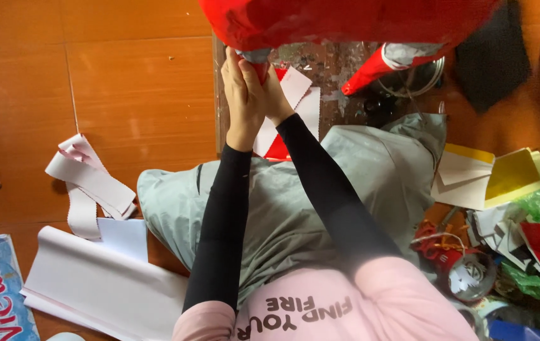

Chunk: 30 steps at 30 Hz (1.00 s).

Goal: Decorating a paper and bamboo animal sculpture by applying colored paper strips and glue.

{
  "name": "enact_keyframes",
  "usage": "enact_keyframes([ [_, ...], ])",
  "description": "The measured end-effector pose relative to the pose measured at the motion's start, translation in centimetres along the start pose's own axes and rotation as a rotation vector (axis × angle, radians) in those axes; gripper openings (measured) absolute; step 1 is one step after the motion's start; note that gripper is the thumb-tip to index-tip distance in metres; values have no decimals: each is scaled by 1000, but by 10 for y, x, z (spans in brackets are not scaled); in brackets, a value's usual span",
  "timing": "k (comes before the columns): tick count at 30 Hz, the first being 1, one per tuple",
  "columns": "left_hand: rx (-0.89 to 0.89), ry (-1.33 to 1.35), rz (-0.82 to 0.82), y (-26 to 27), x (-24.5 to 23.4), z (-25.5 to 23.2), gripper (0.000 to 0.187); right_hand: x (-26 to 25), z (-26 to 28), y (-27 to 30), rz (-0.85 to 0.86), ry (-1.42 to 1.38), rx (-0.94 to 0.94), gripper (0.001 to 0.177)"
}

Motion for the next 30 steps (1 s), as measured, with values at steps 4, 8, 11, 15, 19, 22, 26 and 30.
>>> enact_keyframes([
  [4, 2, -184, 132, -5, -2, -18, 51, -18, -31, 7, 19, 89, -21, 40],
  [8, -8, -60, 198, -4, -15, -36, 64, -9, -28, 33, 98, 334, 97, 49],
  [11, -121, 267, 187, 19, -36, -17, 68, -33, -19, 73, 119, 474, 239, 66],
  [15, -322, 1, 182, 93, -66, 72, 60, -187, -70, 141, -139, 650, 428, 29],
  [19, -533, -162, 247, 155, -65, 146, 70, -275, -19, 162, -581, 689, 448, 17],
  [22, -329, -194, 296, 141, -53, 130, 62, -303, 15, 157, -714, 866, 182, 18],
  [26, -377, -151, 303, 148, -40, 151, 57, -293, 44, 133, -857, 896, -49, 60],
  [30, -378, -165, 313, 155, -35, 162, 53, -286, 40, 114, -831, 943, -153, 102],
])
Point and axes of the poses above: each hand's wrist, its own y-axis away from the middle knuckle, its own x-axis out of the palm, z = x × y, the point moved 10 cm from there along -y, towards the middle knuckle, and after that the axes turned 3 degrees about -y, right-handed, at the moved point
